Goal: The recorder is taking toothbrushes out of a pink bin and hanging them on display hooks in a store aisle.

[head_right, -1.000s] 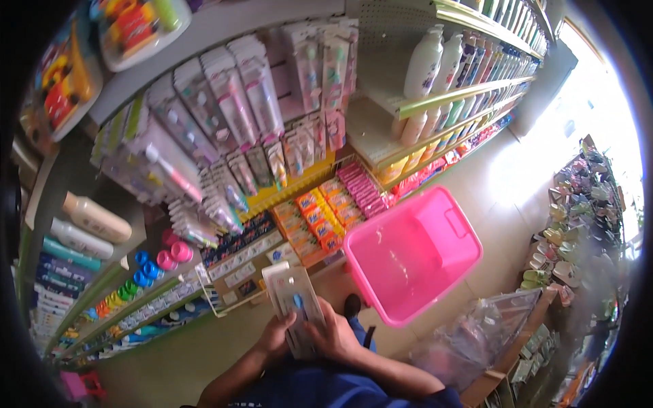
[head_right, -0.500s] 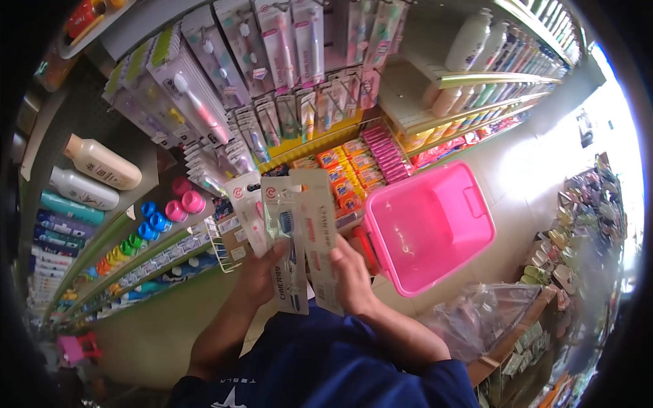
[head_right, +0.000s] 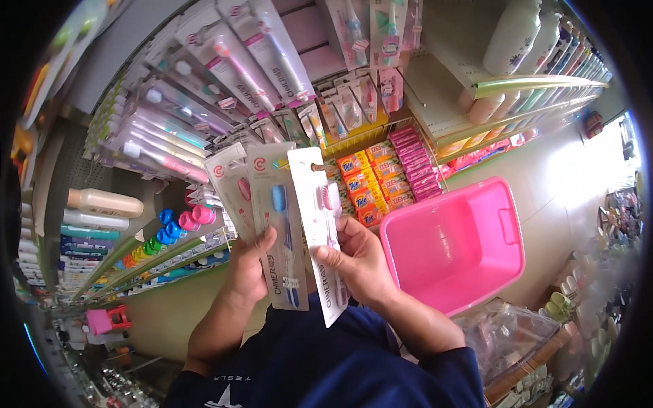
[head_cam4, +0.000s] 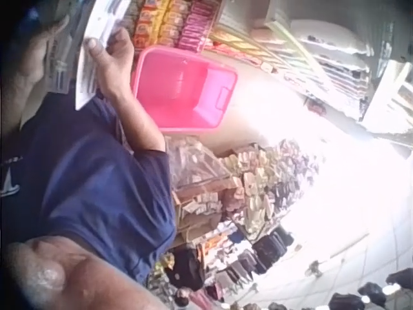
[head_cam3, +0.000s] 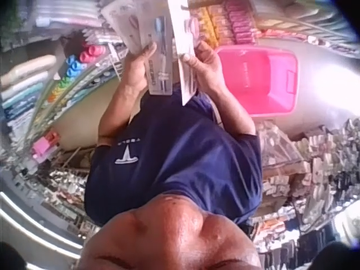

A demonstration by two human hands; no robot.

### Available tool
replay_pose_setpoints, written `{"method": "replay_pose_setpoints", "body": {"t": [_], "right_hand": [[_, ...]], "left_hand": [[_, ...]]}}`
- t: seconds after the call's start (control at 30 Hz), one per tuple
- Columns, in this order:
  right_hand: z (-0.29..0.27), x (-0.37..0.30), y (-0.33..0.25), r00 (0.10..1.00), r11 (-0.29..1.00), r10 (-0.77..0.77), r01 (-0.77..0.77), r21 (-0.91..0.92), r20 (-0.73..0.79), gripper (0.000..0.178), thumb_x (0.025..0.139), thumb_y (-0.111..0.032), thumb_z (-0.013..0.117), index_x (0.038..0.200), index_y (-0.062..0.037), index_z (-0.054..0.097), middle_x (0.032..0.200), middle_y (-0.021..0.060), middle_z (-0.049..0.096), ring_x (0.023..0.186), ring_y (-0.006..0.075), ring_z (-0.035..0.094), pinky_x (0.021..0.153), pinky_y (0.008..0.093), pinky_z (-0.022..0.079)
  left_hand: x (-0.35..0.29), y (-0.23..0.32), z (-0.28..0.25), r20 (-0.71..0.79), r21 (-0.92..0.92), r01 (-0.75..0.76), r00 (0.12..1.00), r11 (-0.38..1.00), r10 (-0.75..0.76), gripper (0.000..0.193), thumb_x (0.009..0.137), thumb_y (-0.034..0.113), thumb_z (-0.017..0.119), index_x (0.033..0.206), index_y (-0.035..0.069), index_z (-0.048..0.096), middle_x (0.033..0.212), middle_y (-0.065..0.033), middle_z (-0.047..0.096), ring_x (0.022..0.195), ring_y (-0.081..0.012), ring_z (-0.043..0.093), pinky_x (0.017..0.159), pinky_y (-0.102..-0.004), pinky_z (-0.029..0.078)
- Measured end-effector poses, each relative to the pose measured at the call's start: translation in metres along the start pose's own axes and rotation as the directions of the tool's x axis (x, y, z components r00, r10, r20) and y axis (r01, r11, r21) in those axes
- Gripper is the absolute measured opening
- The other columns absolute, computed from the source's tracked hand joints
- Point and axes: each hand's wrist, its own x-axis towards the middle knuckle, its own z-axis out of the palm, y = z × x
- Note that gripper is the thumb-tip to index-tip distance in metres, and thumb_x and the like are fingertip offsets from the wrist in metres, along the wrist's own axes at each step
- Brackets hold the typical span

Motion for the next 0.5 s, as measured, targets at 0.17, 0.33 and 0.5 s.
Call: {"method": "replay_pose_setpoints", "body": {"t": [0.17,0.33,0.5], "right_hand": [[-0.015,0.016,-0.023,0.994,0.980,0.083,-0.068,0.188,-0.073,0.012,0.089,-0.002,0.059,0.101,0.0001,0.058,0.092,0.0065,0.067,0.080,0.0117,0.065,0.076,0.0255,0.053],[0.003,0.012,-0.017,0.995,0.970,0.018,0.006,0.241,-0.099,0.007,0.090,-0.006,0.065,0.086,-0.0006,0.067,0.081,0.0073,0.069,0.074,0.0147,0.066,0.070,0.0290,0.054],[0.026,0.004,-0.009,0.998,0.946,0.001,0.017,0.325,-0.056,0.016,0.093,-0.011,0.063,0.094,0.0039,0.069,0.092,0.0139,0.071,0.084,0.0203,0.069,0.076,0.0328,0.056]], "left_hand": [[0.020,0.007,0.010,-0.057,-0.036,-0.019,0.998,0.999,0.017,0.039,0.090,0.010,0.061,0.126,0.001,0.052,0.111,-0.0099,0.064,0.098,-0.0197,0.064,0.084,-0.0357,0.054],[0.020,0.023,0.003,-0.038,0.016,-0.005,0.999,1.000,0.006,0.052,0.089,0.014,0.056,0.137,-0.001,0.042,0.125,-0.0144,0.058,0.113,-0.0265,0.060,0.099,-0.0420,0.047],[0.003,0.048,0.003,0.007,0.022,-0.099,0.995,0.995,0.099,0.039,0.089,0.008,0.060,0.126,-0.001,0.054,0.113,-0.0103,0.064,0.101,-0.0186,0.064,0.090,-0.0349,0.051]]}}
